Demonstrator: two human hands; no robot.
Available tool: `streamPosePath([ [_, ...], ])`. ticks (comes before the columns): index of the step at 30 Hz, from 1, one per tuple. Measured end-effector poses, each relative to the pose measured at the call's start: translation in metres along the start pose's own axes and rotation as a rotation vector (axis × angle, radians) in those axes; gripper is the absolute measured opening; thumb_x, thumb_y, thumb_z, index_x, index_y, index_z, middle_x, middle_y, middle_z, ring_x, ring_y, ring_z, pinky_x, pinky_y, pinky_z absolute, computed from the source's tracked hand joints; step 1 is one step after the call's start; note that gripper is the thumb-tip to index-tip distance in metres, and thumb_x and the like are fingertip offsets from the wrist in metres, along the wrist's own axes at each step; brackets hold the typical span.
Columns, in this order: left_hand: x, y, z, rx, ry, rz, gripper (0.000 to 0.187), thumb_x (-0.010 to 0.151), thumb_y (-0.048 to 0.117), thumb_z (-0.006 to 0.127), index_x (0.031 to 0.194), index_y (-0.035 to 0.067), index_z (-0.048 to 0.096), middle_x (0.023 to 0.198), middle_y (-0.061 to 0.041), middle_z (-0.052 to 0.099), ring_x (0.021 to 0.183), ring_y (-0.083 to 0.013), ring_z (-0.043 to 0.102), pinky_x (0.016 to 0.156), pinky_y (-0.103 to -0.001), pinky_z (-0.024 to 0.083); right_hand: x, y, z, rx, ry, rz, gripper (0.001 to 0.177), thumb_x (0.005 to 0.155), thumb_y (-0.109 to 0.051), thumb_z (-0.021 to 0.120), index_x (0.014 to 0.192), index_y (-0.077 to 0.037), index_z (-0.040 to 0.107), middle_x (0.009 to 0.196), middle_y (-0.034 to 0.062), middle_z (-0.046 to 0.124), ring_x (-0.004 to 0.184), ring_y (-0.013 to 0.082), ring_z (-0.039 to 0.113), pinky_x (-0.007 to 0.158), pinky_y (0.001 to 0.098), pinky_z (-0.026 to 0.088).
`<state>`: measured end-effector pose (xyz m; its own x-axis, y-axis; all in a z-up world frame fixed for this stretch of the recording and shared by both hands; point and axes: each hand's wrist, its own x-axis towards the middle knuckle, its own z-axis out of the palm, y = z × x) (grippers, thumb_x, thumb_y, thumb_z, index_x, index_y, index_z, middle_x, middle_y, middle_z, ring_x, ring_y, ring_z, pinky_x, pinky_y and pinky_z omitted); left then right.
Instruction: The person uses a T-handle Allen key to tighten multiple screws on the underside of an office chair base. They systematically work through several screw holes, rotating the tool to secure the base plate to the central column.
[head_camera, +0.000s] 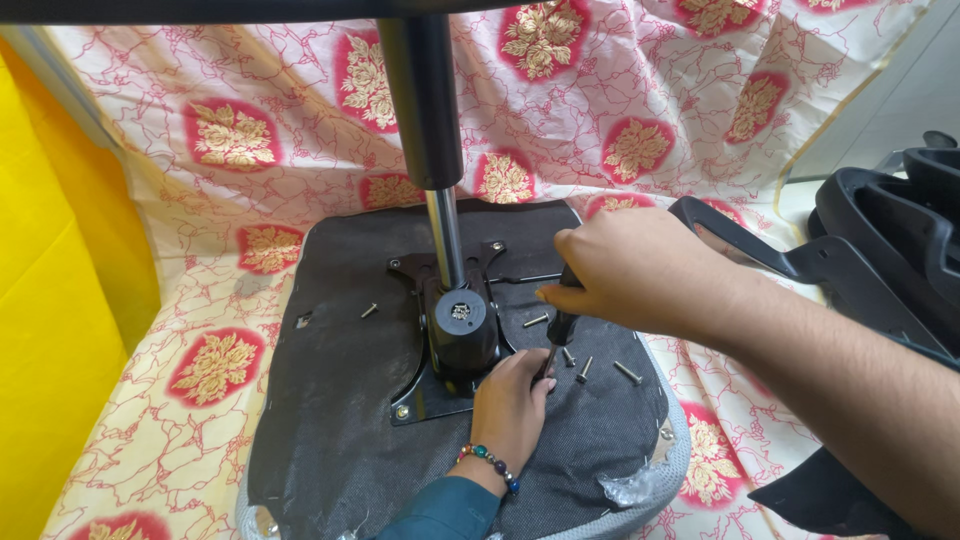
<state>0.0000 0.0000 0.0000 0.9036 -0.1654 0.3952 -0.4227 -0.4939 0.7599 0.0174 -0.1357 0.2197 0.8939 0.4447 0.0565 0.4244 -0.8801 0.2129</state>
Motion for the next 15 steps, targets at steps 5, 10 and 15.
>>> streamPosePath([
  [5,0.002,-0.001,0.000,0.011,0.023,0.025,0.018,0.086,0.008,0.069,0.103,0.005,0.066,0.090,-0.010,0.070,0.088,-0.0300,0.068,0.078,-0.041,0.053,-0.002,-0.002,0.007,-0.029,-0.008,0.027,0.046,0.088,-0.052,0.067,0.104,-0.008,0.063,0.077,0.0152,0.067,0.074,0.0372,0.070,0.066,0.0492,0.057],
  [10,0.002,-0.005,0.001,-0.017,0.040,0.025,0.016,0.085,0.008,0.070,0.100,0.005,0.066,0.089,-0.010,0.070,0.087,-0.0317,0.068,0.077,-0.043,0.052,0.000,0.005,-0.006,0.284,-0.043,-0.290,0.058,0.082,-0.036,0.078,0.128,-0.011,0.055,0.128,0.0123,0.056,0.097,0.0357,0.070,0.078,0.0463,0.055],
  [15,0.002,-0.008,0.002,-0.007,0.032,0.011,0.013,0.086,0.009,0.070,0.097,0.007,0.065,0.086,-0.009,0.070,0.084,-0.0312,0.068,0.075,-0.043,0.053,0.008,0.007,-0.023,0.358,-0.201,-0.432,0.045,0.074,-0.017,0.077,0.117,-0.012,0.062,0.110,0.0067,0.066,0.099,0.0319,0.068,0.079,0.0454,0.052],
])
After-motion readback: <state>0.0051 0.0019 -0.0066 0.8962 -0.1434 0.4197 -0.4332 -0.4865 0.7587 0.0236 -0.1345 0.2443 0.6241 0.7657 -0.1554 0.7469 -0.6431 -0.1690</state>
